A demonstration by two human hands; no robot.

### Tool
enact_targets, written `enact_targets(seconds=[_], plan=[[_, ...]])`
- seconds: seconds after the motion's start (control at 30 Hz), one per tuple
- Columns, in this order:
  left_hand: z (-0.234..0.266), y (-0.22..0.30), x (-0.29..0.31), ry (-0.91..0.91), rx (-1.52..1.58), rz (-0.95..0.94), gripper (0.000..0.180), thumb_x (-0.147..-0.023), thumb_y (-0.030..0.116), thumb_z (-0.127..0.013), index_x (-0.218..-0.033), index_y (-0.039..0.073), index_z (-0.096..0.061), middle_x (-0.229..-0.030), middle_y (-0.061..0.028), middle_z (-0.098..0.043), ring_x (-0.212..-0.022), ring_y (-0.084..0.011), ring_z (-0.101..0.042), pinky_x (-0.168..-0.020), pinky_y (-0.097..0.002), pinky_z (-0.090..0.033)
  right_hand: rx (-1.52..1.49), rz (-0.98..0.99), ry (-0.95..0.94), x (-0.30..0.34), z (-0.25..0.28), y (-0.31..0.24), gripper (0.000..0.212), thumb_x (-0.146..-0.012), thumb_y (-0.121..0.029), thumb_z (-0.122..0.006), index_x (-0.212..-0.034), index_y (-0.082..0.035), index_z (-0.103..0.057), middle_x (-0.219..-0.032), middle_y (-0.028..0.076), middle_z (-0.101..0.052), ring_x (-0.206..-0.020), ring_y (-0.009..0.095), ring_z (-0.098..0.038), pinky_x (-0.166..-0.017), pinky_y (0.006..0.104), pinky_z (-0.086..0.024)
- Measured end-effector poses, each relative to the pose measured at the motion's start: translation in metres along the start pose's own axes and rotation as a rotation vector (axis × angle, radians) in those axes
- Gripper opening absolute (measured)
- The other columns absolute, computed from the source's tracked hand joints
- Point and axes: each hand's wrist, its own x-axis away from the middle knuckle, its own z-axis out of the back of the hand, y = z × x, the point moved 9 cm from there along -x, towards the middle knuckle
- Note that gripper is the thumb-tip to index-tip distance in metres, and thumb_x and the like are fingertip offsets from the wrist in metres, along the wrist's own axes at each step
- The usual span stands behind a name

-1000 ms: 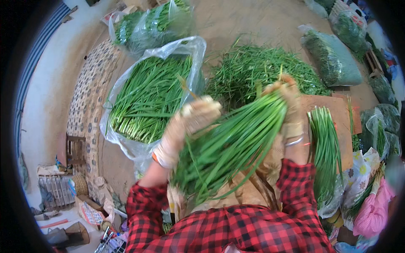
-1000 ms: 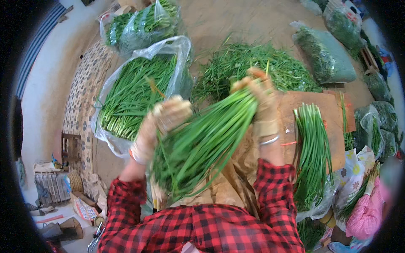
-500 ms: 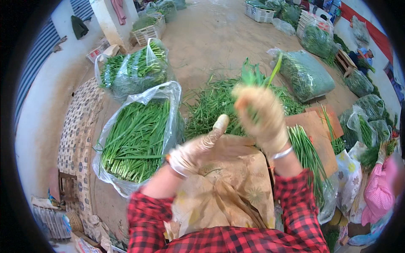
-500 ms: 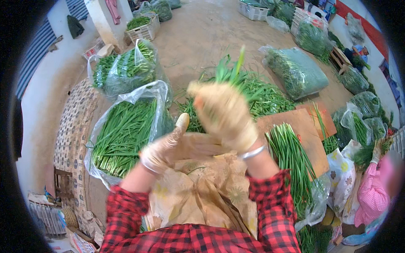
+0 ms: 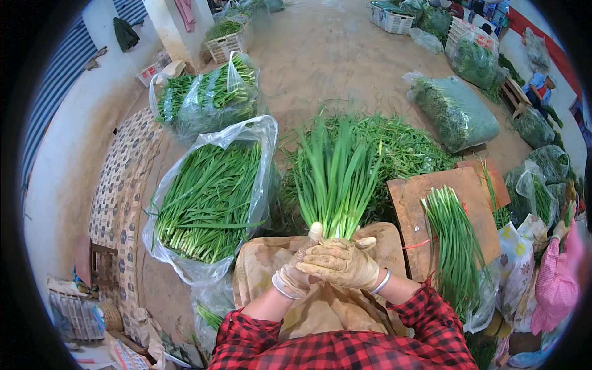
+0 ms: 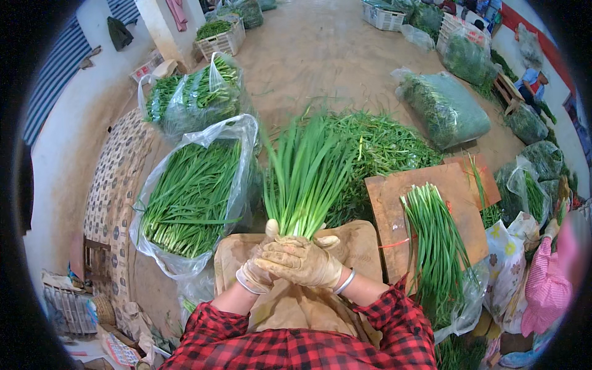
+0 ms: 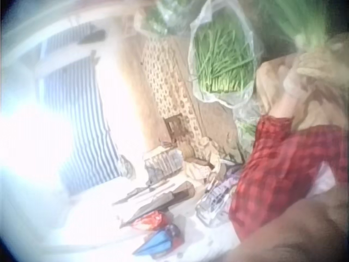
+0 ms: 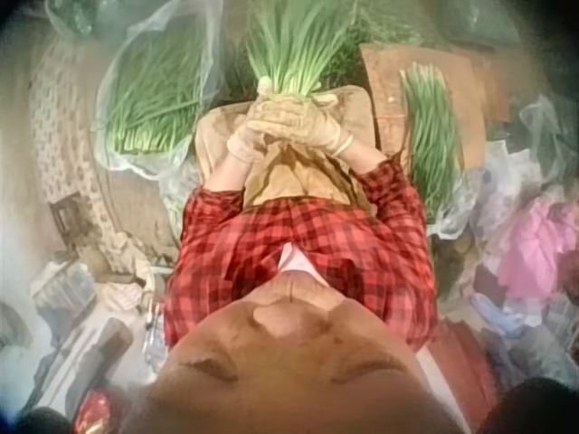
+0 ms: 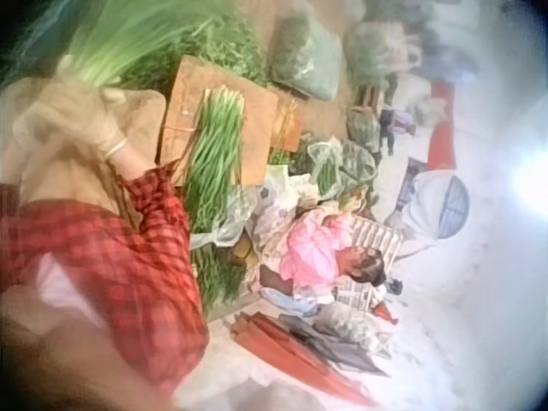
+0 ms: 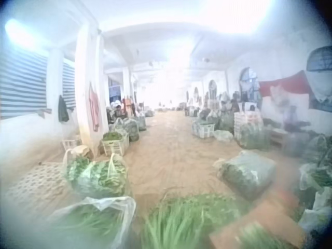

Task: The person bundles green onions by selecting them from a large bag, aligning their ends on a board, and wrapping them with a rubber band.

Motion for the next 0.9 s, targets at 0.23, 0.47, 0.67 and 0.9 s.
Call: enact_targets(seconds=[0.23,0.47,0.67,0.9], plan=[[-0.004,-0.005,0.003,0.306,-0.223,-0.161,0.04,-0.093,0.021,-0.047,-0.127,0.0,-0.04,-0.109,-0.0153,-0.059,-0.095,-0.0234,-0.061,-0.082,-0.0373,-0.053,0.004,0.145,-0.113,0.007,-0.016,-0.015,0.04,-0.075,-0.013,-0.06,-0.115,-0.017,-0.062,-0.112,0.002,-0.06,-0.104,0.018,-0.058,-0.085,0.0333,-0.048],[0.009,0.041,0.035,0.376,-0.57,-0.27,0.039,-0.082,0.015,-0.061,-0.115,-0.004,-0.054,-0.11,-0.0165,-0.062,-0.097,-0.0215,-0.062,-0.089,-0.0358,-0.049,-0.428,-0.39,-0.086,-0.011,0.042,0.007,0.043,-0.083,-0.025,-0.062,-0.117,-0.001,-0.054,-0.113,0.014,-0.059,-0.098,0.02,-0.06,-0.082,0.0298,-0.05],[-0.004,0.052,0.053,0.664,-0.934,-0.314,0.045,-0.08,0.015,-0.061,-0.119,-0.005,-0.052,-0.108,-0.0165,-0.062,-0.086,-0.023,-0.066,-0.082,-0.034,-0.052,-0.955,-1.318,-0.258,0.059,-0.04,0.088,0.043,-0.09,-0.035,-0.057,-0.115,-0.001,-0.055,-0.085,0.003,-0.058,-0.07,0.01,-0.051,-0.059,0.0228,-0.042],[-0.005,0.091,0.123,0.711,-1.181,-0.322,0.045,-0.078,0.008,-0.063,-0.12,-0.003,-0.051,-0.113,-0.0146,-0.06,-0.091,-0.0221,-0.064,-0.081,-0.0337,-0.053,-1.233,-1.239,-0.603,0.037,-0.034,0.111,0.029,-0.094,-0.036,-0.05,-0.098,-0.013,-0.067,-0.051,-0.01,-0.031,-0.042,0.002,-0.026,-0.037,0.0189,-0.02]])
